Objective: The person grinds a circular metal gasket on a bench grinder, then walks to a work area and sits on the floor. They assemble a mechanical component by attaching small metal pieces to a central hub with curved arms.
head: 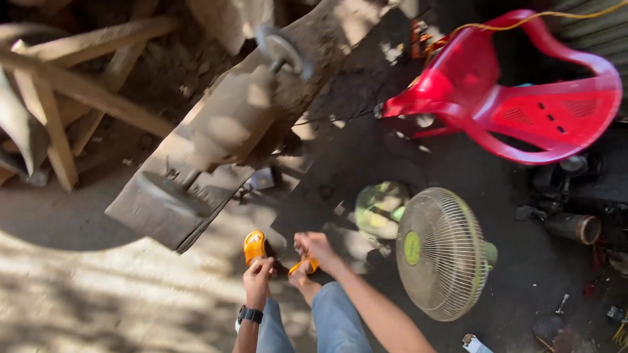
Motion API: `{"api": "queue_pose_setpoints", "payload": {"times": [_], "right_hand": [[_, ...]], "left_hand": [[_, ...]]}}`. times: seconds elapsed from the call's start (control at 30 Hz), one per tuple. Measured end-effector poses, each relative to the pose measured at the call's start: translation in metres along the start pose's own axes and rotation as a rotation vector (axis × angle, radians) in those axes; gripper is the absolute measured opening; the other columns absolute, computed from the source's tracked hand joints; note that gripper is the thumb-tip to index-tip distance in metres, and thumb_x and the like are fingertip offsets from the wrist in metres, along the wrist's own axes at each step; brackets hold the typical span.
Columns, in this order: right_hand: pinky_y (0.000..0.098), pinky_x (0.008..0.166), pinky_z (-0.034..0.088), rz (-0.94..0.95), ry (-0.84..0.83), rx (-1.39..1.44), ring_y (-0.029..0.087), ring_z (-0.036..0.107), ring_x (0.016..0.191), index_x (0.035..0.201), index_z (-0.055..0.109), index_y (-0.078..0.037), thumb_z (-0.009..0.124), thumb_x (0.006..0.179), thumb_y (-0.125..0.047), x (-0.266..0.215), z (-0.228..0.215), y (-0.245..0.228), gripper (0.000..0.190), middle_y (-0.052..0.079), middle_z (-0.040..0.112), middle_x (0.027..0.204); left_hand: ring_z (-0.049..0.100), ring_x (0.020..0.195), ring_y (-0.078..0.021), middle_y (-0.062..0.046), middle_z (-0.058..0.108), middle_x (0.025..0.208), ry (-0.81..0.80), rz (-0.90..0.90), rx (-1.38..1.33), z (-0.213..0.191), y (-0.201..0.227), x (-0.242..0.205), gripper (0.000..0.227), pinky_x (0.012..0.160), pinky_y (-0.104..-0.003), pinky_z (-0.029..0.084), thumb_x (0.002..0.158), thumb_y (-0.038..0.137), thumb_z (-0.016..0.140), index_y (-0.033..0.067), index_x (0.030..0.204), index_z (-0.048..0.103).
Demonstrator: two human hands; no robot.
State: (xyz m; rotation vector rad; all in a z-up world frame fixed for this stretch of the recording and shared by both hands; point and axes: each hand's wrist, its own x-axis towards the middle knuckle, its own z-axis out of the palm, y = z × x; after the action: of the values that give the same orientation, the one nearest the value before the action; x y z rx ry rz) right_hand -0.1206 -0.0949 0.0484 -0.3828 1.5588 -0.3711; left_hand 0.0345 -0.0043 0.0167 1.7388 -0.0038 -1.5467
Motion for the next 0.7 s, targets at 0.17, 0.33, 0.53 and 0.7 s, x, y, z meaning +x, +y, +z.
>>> {"api": "queue_pose_setpoints", "payload": {"times": [0.17, 0.33, 0.53, 0.7], "right_hand": [[0.0255, 0.052, 0.044, -0.042, 0.072, 0.531, 0.016, 0.059, 0.071, 0.094, 0.066, 0.000, 0.060, 0.086, -0.015, -0.034, -0.068, 0.028, 0.018, 0.010, 0.067, 0.084], [0.0213, 0.038, 0.032, -0.171, 0.253, 0.656, 0.014, 0.059, 0.055, 0.086, 0.066, -0.003, 0.062, 0.085, -0.012, -0.051, -0.119, -0.035, 0.010, 0.008, 0.064, 0.066], [0.0243, 0.049, 0.047, -0.307, 0.539, 0.137, 0.015, 0.063, 0.055, 0.067, 0.072, -0.011, 0.072, 0.075, -0.023, 0.015, -0.154, -0.061, 0.014, 0.008, 0.066, 0.059], [0.0267, 0.053, 0.056, -0.318, 0.482, 0.221, 0.019, 0.063, 0.053, 0.087, 0.068, 0.004, 0.062, 0.080, -0.005, 0.071, -0.135, -0.127, 0.012, 0.019, 0.065, 0.069]], "left_hand": [[0.051, 0.053, -0.0092, -0.003, 0.055, 0.054, -0.186, 0.029, 0.262, 0.115, 0.025, -0.028, 0.013, 0.050, -0.021, 0.043, 0.079, 0.012, 0.064, 0.0070, 0.067, 0.062], [0.046, 0.053, -0.0108, -0.003, 0.048, 0.052, -0.362, 0.131, 0.211, 0.205, 0.016, -0.036, 0.020, 0.051, -0.025, 0.041, 0.080, 0.010, 0.065, 0.0036, 0.063, 0.059], [0.055, 0.063, -0.0158, -0.011, 0.062, 0.071, -0.289, 0.028, 0.214, 0.257, 0.051, 0.005, 0.021, 0.059, -0.028, 0.050, 0.081, 0.015, 0.069, -0.0015, 0.094, 0.068], [0.064, 0.060, -0.0214, -0.016, 0.063, 0.068, -0.308, -0.017, -0.003, 0.278, 0.092, 0.086, 0.016, 0.055, -0.031, 0.057, 0.075, 0.012, 0.075, -0.0010, 0.083, 0.069]]}}
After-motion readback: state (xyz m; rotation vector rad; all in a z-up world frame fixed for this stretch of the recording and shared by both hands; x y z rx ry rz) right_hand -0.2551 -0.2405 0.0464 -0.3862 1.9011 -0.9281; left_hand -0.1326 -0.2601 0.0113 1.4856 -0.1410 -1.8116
